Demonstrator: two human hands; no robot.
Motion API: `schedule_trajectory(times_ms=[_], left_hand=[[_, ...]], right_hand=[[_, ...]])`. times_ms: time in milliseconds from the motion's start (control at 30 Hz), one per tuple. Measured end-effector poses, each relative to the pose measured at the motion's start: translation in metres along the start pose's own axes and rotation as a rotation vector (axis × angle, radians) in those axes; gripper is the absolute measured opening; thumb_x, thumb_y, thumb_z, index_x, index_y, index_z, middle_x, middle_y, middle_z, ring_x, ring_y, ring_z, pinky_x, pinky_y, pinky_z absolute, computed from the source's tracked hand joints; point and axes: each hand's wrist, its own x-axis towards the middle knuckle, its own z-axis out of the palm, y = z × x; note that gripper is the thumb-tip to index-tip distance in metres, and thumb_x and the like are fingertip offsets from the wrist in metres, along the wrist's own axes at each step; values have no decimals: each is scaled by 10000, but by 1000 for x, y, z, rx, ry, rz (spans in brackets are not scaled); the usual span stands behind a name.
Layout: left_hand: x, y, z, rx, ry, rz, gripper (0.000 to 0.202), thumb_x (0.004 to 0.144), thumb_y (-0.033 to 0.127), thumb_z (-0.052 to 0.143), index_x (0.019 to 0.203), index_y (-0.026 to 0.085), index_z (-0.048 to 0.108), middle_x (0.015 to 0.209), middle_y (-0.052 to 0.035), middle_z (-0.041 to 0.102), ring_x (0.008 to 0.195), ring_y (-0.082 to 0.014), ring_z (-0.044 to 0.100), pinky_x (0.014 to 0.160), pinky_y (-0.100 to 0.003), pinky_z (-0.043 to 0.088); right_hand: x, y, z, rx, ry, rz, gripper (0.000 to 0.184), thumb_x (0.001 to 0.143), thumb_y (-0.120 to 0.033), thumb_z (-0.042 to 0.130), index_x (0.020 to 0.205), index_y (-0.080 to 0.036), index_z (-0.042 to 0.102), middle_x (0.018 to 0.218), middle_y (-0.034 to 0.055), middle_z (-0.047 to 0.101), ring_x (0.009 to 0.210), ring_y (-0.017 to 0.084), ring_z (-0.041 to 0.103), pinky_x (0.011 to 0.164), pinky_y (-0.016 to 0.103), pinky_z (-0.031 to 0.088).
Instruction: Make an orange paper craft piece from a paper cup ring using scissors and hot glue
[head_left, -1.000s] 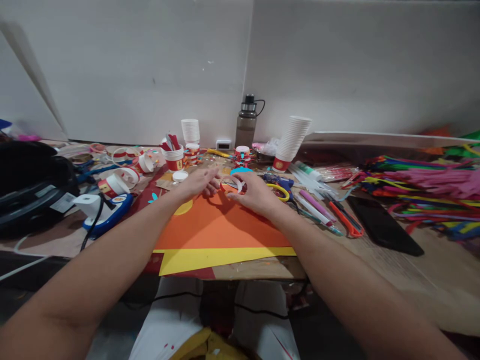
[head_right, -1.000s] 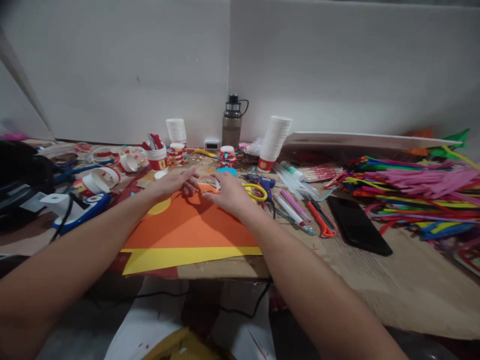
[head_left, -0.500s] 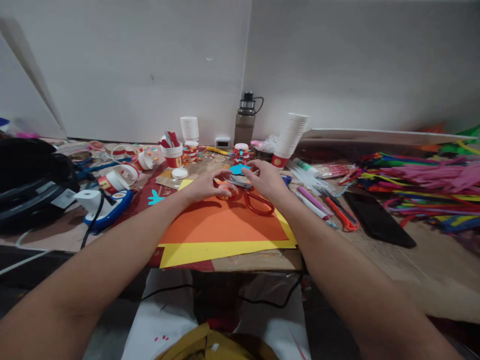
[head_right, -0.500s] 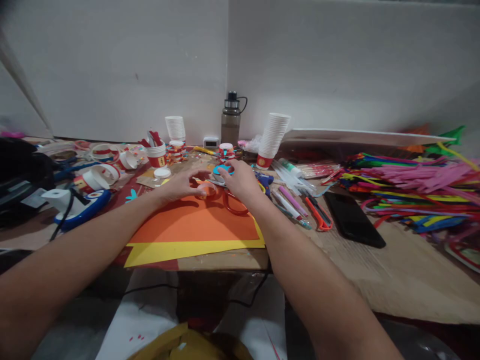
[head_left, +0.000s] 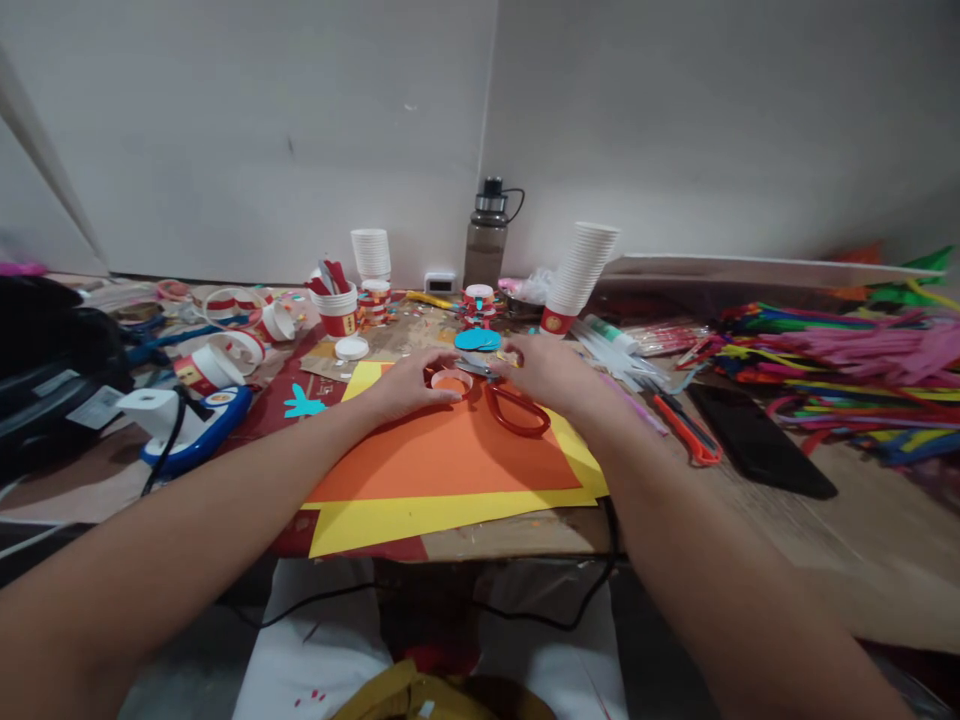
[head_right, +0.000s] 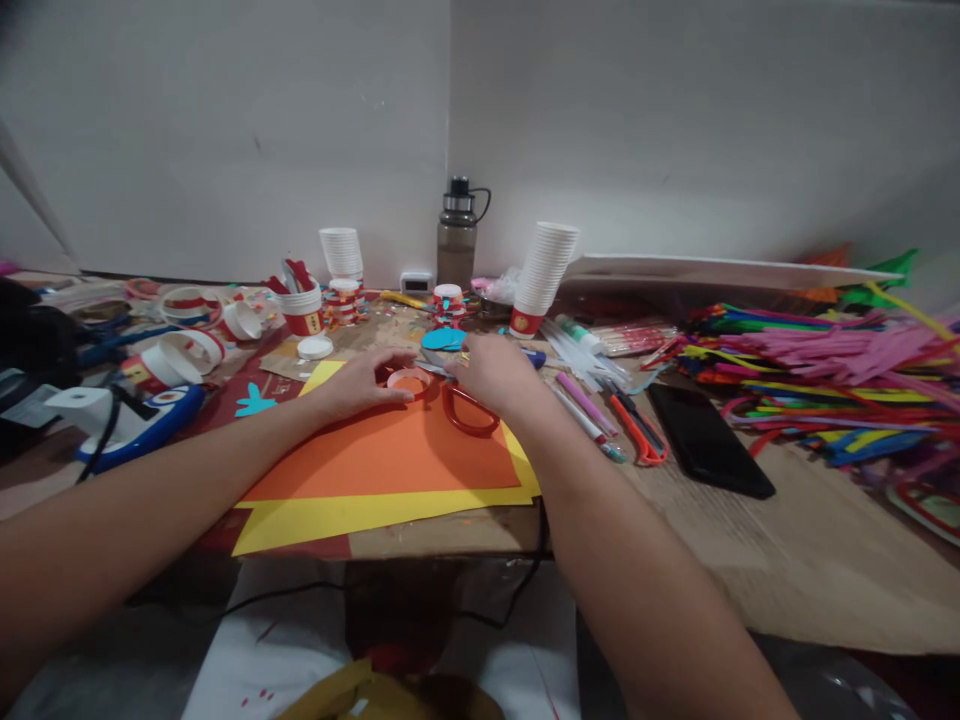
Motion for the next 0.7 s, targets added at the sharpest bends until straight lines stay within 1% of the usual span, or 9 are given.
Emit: schedule_trajectory(times_ms=[67,133,200,267,367,467,533,633,700], left_hand=[[0,-2,1,13,3,-10,587,718,343,726,1265,185,585,1273,-75,637,1104,-216,611,936,-336,497],[1,-3,1,9,-7,-19,587,715,344,724,1262,180,585,1259,-75,642,1088,-213,616,935,-332,496],[1,-3,1,-4,-13,-29,595,705,338,731,1259,175,587,1256,-77,641,1090,-216,616,948,-334,489],[2,-3,1,-22,-10,-27,583,702,327,734,1248,178,593,1265,-77,636,1108,-222,608,963,-340,481],[3,-4,1,-40,-8,-1,545,717,329,726,1230,192,600,1274,-75,630,1129,-233,598,977,-358,471],[4,-6,3,-32,-9,16,534,720,341,730,1214,188,599,1279,-86,623,1155,-248,584,990,-375,462],[5,-8,3,-34,-14,29,545,720,330,732,1224,185,587,1283,-91,619,1166,-250,578,995,-379,458],[6,-9,3,-28,-20,41,560,731,329,727,1246,174,572,1289,-104,612,1179,-255,566,1002,-388,451],[6,-9,3,-16,-20,43,564,738,347,725,1248,159,573,1285,-119,610,1178,-261,563,1001,-393,451]], right_hand=[[-8,-3,-8,-107,-122,-5,444,858,-484,575,1154,-162,653,1082,155,697,988,294,639,764,333,448],[-15,-6,-13,-181,-207,-37,511,846,-459,600,1260,-160,594,1148,182,661,1041,320,618,796,355,448],[-18,-8,-13,-230,-237,-38,572,837,-423,613,1341,-166,528,1183,200,627,1057,336,606,808,372,448],[-17,-9,-8,-255,-253,-15,626,825,-409,627,1387,-178,477,1194,212,608,1054,350,604,800,382,450],[-11,-6,3,-242,-284,-10,608,826,-367,622,1391,-195,476,1158,214,617,1016,348,618,771,378,450],[-5,-1,11,-177,-244,-7,535,810,-286,608,1333,-201,535,1111,197,629,974,327,626,764,367,442],[-2,3,10,-114,-202,-8,548,767,-286,636,1304,-208,561,1094,175,633,952,306,625,761,348,440],[-2,9,0,-33,-129,-29,592,705,-295,659,1286,-220,574,1083,138,642,932,275,619,750,316,441],[-3,13,-9,26,-68,-38,567,687,-283,648,1249,-229,593,1038,105,662,887,248,618,723,299,438]])
